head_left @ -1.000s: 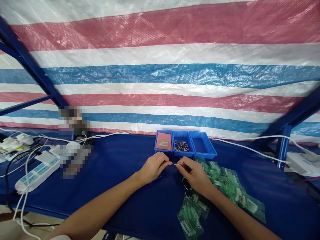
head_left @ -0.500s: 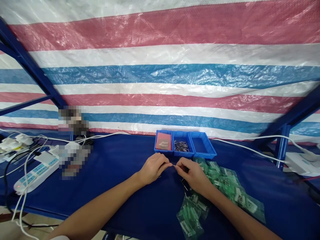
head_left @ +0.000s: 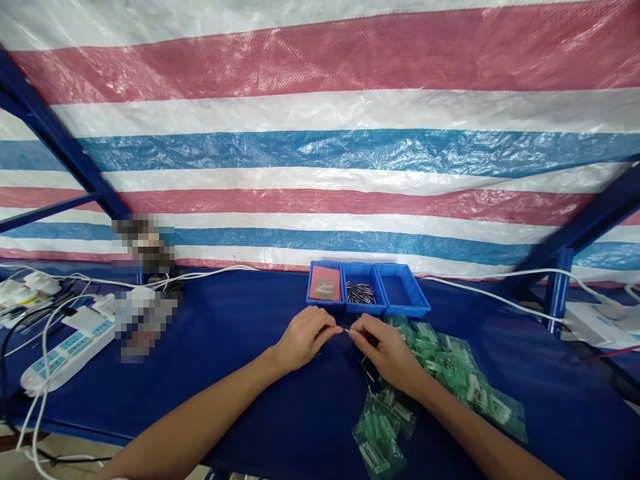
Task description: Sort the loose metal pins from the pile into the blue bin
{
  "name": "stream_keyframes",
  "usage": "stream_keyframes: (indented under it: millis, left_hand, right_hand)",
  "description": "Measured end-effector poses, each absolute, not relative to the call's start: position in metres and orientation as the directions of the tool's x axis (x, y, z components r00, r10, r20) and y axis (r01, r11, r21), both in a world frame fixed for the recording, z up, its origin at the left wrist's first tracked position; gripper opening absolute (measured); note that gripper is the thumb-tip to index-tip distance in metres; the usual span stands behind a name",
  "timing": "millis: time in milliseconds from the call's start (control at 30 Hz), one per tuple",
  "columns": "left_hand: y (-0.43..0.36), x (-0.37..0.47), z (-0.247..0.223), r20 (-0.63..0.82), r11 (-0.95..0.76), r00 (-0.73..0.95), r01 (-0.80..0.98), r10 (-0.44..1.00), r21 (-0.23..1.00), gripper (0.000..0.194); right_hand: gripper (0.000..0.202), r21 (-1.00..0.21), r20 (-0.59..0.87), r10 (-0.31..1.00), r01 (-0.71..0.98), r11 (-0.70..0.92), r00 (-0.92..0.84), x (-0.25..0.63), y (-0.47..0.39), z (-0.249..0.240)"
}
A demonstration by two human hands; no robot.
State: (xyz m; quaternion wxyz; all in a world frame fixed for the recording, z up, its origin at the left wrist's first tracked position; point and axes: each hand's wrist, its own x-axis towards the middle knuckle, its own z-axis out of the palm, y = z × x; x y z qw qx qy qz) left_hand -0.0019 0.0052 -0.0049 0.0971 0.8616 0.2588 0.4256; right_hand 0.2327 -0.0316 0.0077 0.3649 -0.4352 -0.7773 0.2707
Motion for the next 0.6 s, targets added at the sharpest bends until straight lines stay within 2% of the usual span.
stream_keyframes:
  millis: [200, 333, 600]
  left_hand:
    - [0.006, -0.002, -0.005, 0.686, -0.859, 0.519, 0.352, 0.510, 0.373, 0.015]
    - [0.005, -0.003, -0.005, 0.675, -0.834, 0.490, 0.355, 0.551, 0.423, 0.014]
    - [0.005, -0.005, -0.006, 0.613, -0.776, 0.479, 0.342, 0.629, 0.530, 0.018]
  right_hand:
    - [0.024, -0.743, 0.388, 0.867, 0.451, 0.494, -0.312, 0.232, -0.029, 0.010]
    - [0.025, -0.751, 0.420, 0.870, 0.439, 0.492, -0.256, 0.234, -0.026, 0.007]
    - [0.026, -0.901, 0.266, 0.956, 0.321, 0.293, -0.128, 0.242, -0.022, -0.002]
